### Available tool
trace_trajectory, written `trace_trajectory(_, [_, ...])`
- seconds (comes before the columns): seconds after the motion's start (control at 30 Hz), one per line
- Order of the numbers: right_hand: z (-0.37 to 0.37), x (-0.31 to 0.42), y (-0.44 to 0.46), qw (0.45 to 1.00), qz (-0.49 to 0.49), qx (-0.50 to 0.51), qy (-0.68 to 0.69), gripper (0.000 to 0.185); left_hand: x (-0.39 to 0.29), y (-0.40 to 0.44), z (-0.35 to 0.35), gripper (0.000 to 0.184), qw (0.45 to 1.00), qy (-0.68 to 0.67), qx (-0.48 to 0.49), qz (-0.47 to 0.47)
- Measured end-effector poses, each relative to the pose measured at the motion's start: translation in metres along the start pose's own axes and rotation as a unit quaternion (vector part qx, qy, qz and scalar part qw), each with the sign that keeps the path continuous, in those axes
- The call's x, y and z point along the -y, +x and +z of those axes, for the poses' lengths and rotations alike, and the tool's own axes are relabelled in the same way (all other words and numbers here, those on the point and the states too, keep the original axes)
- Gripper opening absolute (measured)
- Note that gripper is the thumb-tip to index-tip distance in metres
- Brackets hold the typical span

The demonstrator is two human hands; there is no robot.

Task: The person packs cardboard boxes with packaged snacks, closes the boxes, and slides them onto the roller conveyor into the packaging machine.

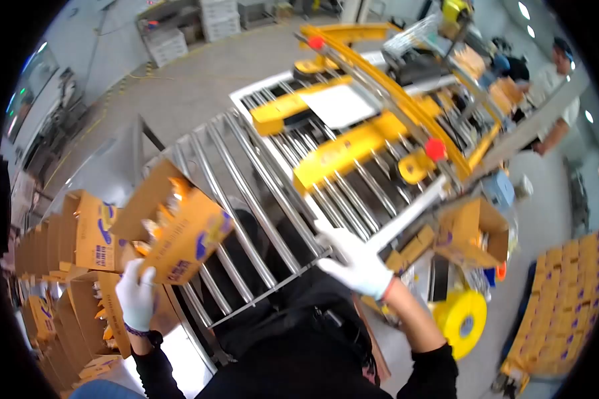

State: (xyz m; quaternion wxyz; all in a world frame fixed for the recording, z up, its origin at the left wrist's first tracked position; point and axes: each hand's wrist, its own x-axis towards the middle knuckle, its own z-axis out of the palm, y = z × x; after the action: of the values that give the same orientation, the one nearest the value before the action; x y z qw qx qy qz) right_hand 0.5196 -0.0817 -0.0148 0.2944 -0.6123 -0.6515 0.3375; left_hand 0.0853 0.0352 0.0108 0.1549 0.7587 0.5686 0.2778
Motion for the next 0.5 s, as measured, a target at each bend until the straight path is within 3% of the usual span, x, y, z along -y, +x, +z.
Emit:
trace_trajectory(0.03, [0.016, 0.001, 0.023, 0.996, -0.073, -0.058, -0.004, 0.083, -0.005, 0.001, -0.002, 0.023, 0.999, 0.001, 0.036, -0.026])
trace_trajectory(0.1, [0.039, 0.018, 0.072, 0.989, -0.128, -0.068, -0.029, 0.099, 0.004, 0.006, -0.006, 0.023, 0.995, -0.092, 0.007, -0.023])
trace_trajectory(0.13, [0.048, 0.027, 0.094, 0.985, -0.154, -0.075, -0.033, 0.102, 0.008, 0.009, -0.008, 0.032, 0.987, -0.155, -0.028, -0.029])
trace_trajectory(0.17, [0.054, 0.035, 0.114, 0.980, -0.182, -0.076, -0.033, 0.106, 0.024, 0.008, -0.004, 0.045, 0.991, -0.095, -0.092, -0.031])
trace_trajectory(0.23, [0.059, 0.052, 0.144, 0.951, -0.272, -0.035, -0.144, 0.106, 0.087, 0.000, 0.015, 0.056, 0.978, -0.133, -0.103, -0.123])
trace_trajectory(0.33, [0.069, 0.050, 0.179, 0.920, -0.328, 0.062, -0.205, 0.080, 0.051, 0.008, -0.007, 0.054, 0.952, -0.242, -0.082, -0.172])
trace_trajectory(0.4, [0.075, 0.049, 0.184, 0.882, -0.373, 0.117, -0.265, 0.062, 0.032, 0.015, -0.010, 0.054, 0.969, -0.229, -0.065, -0.058])
trace_trajectory(0.47, [0.080, 0.054, 0.187, 0.872, -0.413, 0.137, -0.223, 0.054, 0.027, 0.019, -0.001, 0.052, 0.921, -0.389, 0.026, -0.027])
trace_trajectory(0.5, [0.086, 0.055, 0.191, 0.896, -0.394, 0.147, -0.140, 0.044, 0.042, 0.029, 0.010, 0.049, 0.949, -0.292, 0.116, 0.014])
